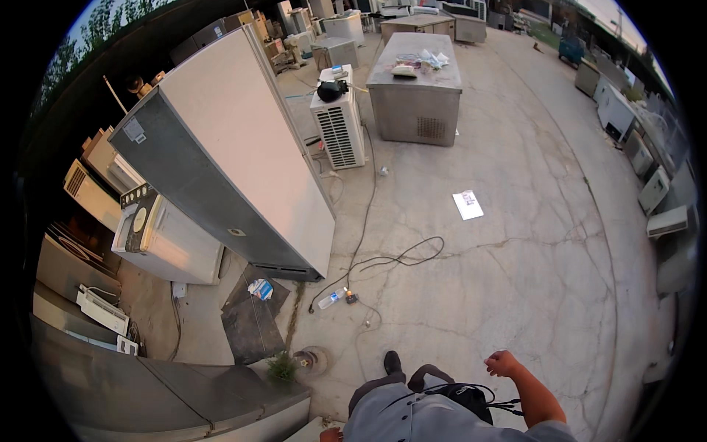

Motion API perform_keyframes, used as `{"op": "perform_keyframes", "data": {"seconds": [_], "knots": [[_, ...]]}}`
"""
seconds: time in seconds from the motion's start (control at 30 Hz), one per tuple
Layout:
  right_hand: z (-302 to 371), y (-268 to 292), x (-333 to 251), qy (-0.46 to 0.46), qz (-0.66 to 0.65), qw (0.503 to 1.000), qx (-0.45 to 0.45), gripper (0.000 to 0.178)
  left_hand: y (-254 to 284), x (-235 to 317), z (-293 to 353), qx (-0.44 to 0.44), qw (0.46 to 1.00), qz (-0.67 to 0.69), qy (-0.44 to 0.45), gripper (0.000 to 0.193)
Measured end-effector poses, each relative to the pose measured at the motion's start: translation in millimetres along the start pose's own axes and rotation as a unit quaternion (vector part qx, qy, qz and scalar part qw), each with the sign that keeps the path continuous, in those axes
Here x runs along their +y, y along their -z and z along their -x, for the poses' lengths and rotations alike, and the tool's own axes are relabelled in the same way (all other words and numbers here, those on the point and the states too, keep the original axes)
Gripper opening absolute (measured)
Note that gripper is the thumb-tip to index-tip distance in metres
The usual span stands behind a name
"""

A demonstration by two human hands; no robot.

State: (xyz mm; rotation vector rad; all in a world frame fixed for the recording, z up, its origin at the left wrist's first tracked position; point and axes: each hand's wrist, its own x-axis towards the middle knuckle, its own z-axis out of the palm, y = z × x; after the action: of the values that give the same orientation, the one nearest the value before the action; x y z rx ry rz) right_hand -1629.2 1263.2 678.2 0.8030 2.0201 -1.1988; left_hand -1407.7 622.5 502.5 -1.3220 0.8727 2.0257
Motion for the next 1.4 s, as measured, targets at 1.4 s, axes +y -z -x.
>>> {"op": "perform_keyframes", "data": {"seconds": [1.4], "knots": [[-668.0, 152.8, -1162.3, 0.365, 0.177, 0.912, 0.059, 0.028, -970.3, 1057.4, -427.7, 0.022, 0.849, -0.412, -0.33, 0.031]]}}
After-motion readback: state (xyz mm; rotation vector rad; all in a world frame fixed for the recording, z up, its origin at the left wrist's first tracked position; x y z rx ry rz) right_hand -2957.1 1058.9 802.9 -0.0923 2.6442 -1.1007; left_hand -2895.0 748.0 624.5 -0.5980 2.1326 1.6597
